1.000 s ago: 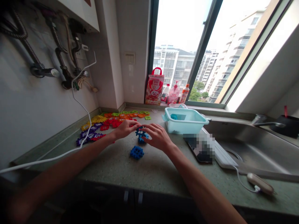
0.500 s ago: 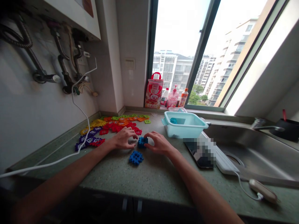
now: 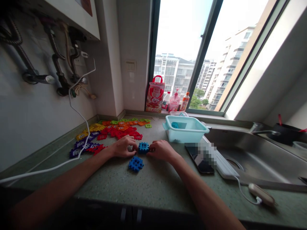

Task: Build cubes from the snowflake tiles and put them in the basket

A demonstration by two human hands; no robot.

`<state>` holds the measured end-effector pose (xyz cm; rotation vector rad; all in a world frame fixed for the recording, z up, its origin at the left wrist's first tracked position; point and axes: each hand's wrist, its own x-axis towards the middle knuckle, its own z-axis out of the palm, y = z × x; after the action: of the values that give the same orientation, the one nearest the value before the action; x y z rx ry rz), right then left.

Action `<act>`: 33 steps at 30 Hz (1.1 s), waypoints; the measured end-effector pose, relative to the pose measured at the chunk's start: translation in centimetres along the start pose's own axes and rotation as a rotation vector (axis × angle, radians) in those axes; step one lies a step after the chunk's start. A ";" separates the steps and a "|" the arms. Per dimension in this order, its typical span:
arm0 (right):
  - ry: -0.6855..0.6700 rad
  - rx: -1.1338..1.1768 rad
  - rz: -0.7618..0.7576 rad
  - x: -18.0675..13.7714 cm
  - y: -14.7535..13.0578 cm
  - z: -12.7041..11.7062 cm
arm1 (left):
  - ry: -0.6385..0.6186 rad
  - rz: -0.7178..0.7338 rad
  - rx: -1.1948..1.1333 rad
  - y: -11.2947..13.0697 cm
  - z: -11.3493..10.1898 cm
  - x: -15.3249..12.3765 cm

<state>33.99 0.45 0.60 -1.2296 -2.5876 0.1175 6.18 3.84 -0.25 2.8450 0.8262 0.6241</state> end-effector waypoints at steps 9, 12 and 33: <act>0.040 0.076 0.022 0.3 0.7 0.6 | 0.016 -0.094 0.016 -0.6 0.2 0.6; 0.061 0.096 0.024 0.6 1.2 1.2 | 0.031 -0.098 -0.026 -0.7 0.4 0.5; 0.100 0.049 0.061 1.3 2.2 1.9 | 0.006 -0.094 0.002 -0.2 -0.7 0.2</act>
<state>34.38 2.93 -1.37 -1.2646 -2.4482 0.1271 5.94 4.09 0.40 2.7880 0.9548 0.6200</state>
